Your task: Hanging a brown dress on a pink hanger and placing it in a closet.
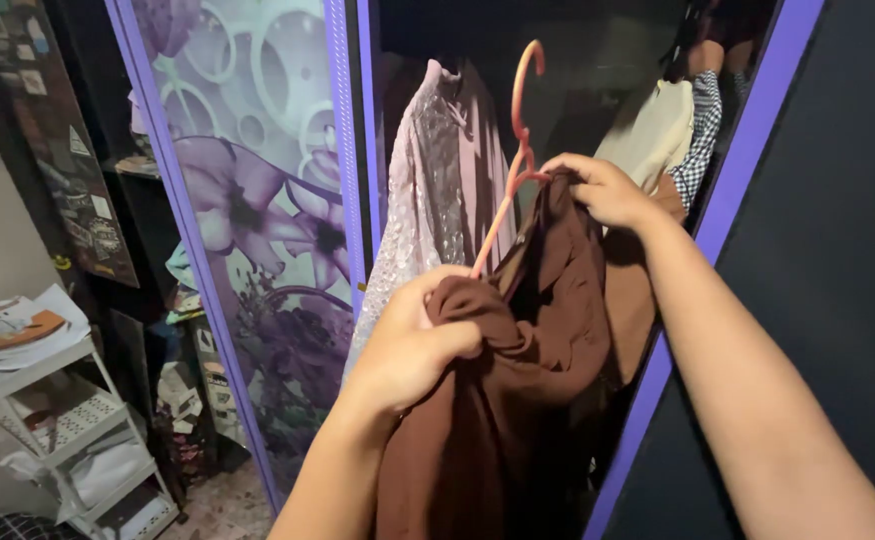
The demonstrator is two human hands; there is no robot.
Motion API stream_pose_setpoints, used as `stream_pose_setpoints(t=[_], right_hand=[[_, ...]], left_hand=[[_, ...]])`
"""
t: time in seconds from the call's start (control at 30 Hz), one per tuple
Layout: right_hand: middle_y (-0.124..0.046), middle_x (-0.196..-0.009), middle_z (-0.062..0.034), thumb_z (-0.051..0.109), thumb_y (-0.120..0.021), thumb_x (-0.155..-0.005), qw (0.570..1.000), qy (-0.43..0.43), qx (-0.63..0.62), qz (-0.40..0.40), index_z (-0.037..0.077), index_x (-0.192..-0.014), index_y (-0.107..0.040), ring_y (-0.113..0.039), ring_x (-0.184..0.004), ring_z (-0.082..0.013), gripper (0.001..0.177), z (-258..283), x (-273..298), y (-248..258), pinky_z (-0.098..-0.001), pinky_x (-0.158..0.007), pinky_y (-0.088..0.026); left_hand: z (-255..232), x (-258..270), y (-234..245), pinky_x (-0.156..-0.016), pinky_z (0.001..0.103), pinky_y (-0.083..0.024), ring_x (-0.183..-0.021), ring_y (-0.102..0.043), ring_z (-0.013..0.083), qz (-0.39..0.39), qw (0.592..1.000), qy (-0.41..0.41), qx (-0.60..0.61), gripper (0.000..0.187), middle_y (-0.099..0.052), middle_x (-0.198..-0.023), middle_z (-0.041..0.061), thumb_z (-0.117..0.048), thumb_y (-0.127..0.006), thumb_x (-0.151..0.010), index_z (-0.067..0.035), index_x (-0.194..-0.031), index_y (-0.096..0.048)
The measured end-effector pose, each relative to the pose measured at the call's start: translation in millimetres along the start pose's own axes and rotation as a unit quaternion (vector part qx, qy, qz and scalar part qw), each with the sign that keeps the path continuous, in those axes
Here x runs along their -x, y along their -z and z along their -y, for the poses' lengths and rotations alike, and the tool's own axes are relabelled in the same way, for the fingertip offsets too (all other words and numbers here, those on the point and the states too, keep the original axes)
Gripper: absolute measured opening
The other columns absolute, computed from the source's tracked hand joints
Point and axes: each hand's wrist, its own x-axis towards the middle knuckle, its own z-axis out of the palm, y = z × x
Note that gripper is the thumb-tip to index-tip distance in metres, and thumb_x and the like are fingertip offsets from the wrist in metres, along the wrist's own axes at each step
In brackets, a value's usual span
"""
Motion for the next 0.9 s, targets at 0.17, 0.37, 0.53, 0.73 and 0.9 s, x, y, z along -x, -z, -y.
stream_pose_setpoints(t=[0.17, 0.37, 0.53, 0.73, 0.9], right_hand=[[-0.062, -0.126, -0.004, -0.016, -0.052, -0.085, 0.999, 0.011, 0.034, -0.034, 0.003, -0.133, -0.059, -0.058, -0.123, -0.015, 0.052, -5, -4, 5, -0.0301, -0.11, -0.042], [-0.047, -0.145, -0.0079, -0.02, -0.049, -0.08, 0.994, 0.035, 0.061, -0.089, 0.005, -0.144, -0.047, -0.049, -0.14, -0.0215, 0.069, -8, -8, -1, -0.0334, -0.119, -0.037], [-0.041, -0.154, -0.0139, -0.022, -0.048, -0.073, 0.969, 0.093, 0.171, -0.152, 0.004, -0.15, -0.042, -0.04, -0.148, -0.0283, 0.081, 4, -7, -5, -0.0372, -0.122, -0.033], [-0.043, -0.154, -0.0061, -0.01, -0.059, -0.074, 0.959, -0.075, 0.044, -0.27, 0.017, -0.157, -0.03, -0.051, -0.125, -0.0162, 0.092, 49, -7, -15, -0.0342, -0.093, -0.048], [-0.065, -0.124, -0.0062, 0.012, -0.067, -0.097, 0.936, -0.04, 0.182, -0.299, 0.007, -0.131, -0.062, -0.06, -0.114, -0.016, 0.035, 89, 3, -51, -0.0288, -0.095, -0.047]], left_hand=[[-11, -19, -18, -0.068, 0.024, -0.051, -0.076, -0.062, 0.0092, 0.004, 0.999, -0.048, 0.004, 0.034, -0.068, -0.086, 0.002, 0.01, -0.06, -0.074, 0.005, -0.107, -0.067], [-13, -47, -21, -0.068, 0.025, -0.052, -0.075, -0.062, 0.0096, 0.019, 0.998, -0.065, -0.005, 0.028, -0.068, -0.084, 0.002, 0.009, -0.062, -0.075, 0.008, -0.103, -0.068], [-14, -72, -4, -0.072, 0.024, -0.054, -0.079, -0.066, 0.0092, 0.039, 0.996, -0.08, 0.026, 0.033, -0.071, -0.089, 0.002, 0.008, -0.062, -0.073, 0.005, -0.106, -0.067], [1, -106, 18, -0.083, 0.023, -0.055, -0.091, -0.068, 0.0091, 0.073, 0.988, -0.128, 0.035, 0.042, -0.073, -0.099, 0.003, 0.009, -0.063, -0.073, 0.005, -0.114, -0.064], [20, -128, 29, -0.082, 0.024, -0.056, -0.089, -0.069, 0.01, 0.081, 0.989, -0.115, 0.053, 0.039, -0.073, -0.097, 0.005, 0.008, -0.064, -0.074, 0.006, -0.113, -0.064]])
